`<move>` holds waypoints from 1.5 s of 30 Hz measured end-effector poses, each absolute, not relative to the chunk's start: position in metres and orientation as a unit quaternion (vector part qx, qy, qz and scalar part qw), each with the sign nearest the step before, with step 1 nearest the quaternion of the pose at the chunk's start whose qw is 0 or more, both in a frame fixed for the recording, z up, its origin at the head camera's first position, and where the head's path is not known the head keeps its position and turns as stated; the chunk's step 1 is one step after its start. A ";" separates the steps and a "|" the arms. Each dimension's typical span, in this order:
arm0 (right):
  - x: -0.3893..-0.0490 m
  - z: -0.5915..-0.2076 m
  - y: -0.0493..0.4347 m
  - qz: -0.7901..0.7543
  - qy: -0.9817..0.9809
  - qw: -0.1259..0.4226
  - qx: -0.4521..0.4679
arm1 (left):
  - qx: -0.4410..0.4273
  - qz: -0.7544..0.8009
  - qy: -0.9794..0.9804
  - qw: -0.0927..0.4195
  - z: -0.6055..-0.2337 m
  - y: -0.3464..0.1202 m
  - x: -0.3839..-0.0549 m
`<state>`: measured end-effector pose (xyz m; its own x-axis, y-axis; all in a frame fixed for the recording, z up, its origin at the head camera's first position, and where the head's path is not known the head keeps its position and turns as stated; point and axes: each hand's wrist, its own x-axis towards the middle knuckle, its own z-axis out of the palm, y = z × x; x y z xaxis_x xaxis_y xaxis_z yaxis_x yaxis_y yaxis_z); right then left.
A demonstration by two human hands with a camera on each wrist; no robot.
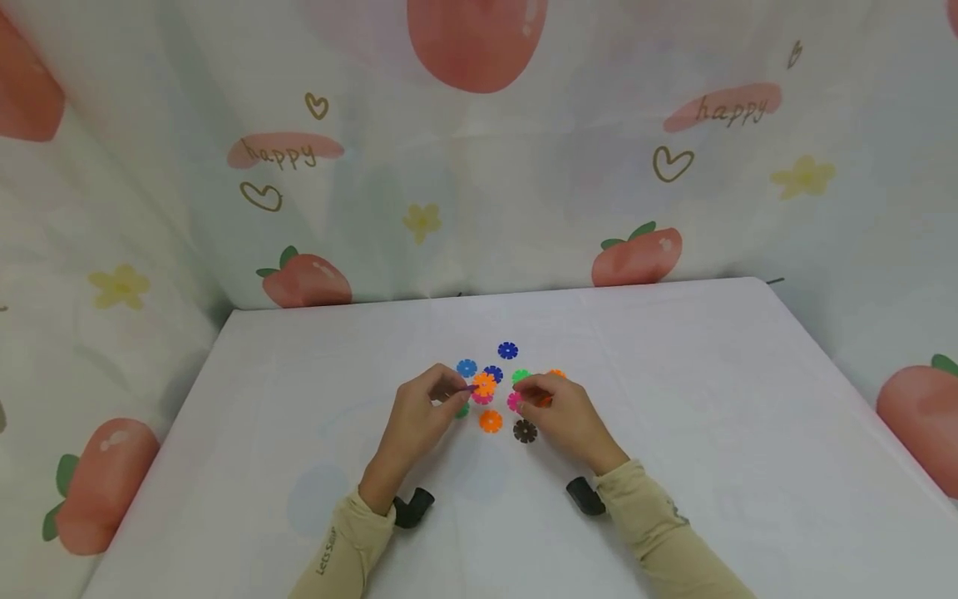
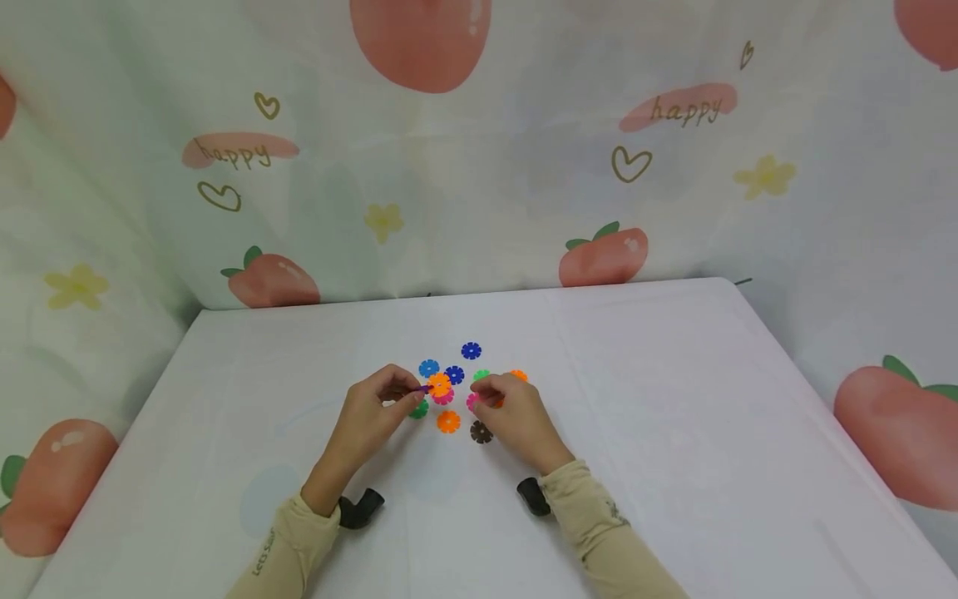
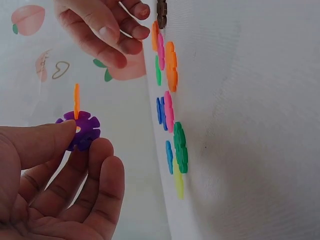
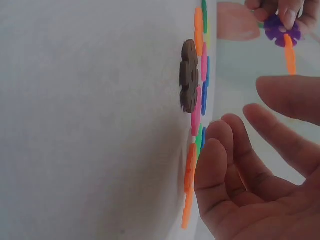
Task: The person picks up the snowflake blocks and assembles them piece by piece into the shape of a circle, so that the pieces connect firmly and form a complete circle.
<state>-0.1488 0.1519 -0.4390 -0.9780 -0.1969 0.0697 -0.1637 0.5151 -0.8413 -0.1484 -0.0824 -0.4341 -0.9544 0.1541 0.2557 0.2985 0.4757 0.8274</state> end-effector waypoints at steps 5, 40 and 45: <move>-0.146 -0.438 0.155 -0.468 0.873 0.040 -0.128 | -0.135 -0.493 -0.856 0.073 -0.435 -0.081 -0.149; -0.157 -0.429 0.183 -0.437 0.891 -0.006 -0.126 | -0.122 -0.532 -0.837 0.038 -0.439 -0.075 -0.145; -0.157 -0.425 0.184 -0.461 0.881 -0.038 -0.101 | -0.121 -0.532 -0.837 0.039 -0.439 -0.073 -0.143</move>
<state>-0.1565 0.1839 -0.4246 -0.9767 -0.1422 0.1606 -0.2130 0.5537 -0.8050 -0.1434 -0.0733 -0.4388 -0.9675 0.1609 0.1951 0.2449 0.4041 0.8813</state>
